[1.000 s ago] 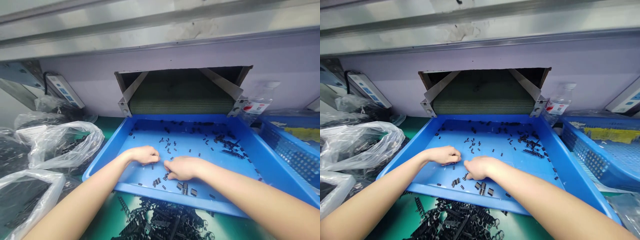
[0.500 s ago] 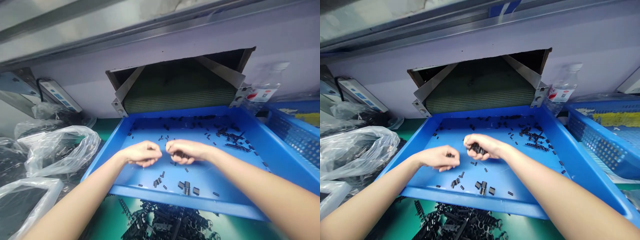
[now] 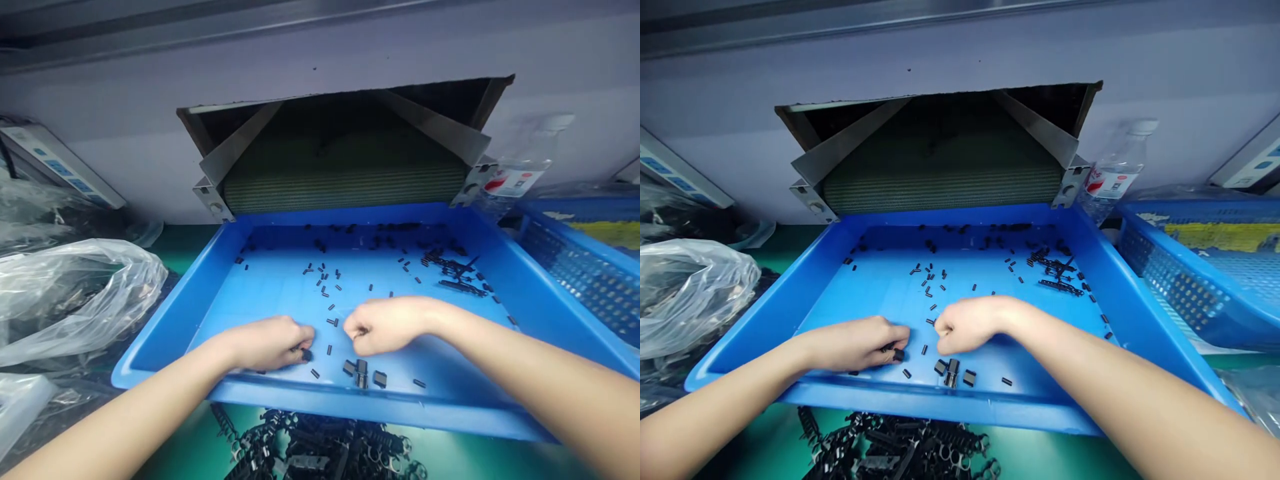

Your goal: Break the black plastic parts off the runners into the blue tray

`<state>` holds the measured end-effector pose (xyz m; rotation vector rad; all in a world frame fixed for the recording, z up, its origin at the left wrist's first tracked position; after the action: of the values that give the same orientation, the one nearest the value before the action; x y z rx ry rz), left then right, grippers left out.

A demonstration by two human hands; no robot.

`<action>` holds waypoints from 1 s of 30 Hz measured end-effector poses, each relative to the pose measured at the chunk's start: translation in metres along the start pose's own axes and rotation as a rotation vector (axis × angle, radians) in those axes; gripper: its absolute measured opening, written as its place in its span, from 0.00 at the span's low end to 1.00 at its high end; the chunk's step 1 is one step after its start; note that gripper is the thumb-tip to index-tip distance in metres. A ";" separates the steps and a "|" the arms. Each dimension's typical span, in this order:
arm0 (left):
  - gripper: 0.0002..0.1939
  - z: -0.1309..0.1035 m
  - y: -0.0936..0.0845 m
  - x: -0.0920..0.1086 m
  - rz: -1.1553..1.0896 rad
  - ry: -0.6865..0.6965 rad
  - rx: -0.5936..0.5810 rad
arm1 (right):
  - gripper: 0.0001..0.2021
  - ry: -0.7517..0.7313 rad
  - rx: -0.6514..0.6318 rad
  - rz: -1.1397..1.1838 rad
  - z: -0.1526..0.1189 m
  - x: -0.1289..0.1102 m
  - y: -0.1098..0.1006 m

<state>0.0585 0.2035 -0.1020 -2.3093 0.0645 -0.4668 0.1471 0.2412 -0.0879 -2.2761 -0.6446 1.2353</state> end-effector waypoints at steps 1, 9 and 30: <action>0.06 0.001 -0.003 0.001 -0.014 0.011 0.024 | 0.10 0.032 -0.039 -0.081 -0.001 -0.001 0.003; 0.09 0.005 0.001 0.033 -0.076 0.180 -0.141 | 0.17 0.282 -0.455 -0.067 -0.014 0.013 0.047; 0.14 0.054 -0.043 0.005 -0.445 -0.119 0.178 | 0.10 0.385 0.118 0.094 -0.034 0.078 -0.031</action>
<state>0.0783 0.2703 -0.1047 -2.1653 -0.5372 -0.5295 0.2082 0.3064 -0.1022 -2.3728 -0.3184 0.8128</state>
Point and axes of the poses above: each hand's wrist, its own z-axis towards the middle knuckle, its own y-axis out of the palm, x = y × z, the point moved 8 cm from there along z, towards the middle knuckle, and after that the axes turned 9 degrees about -y, right-handed, at the moved point
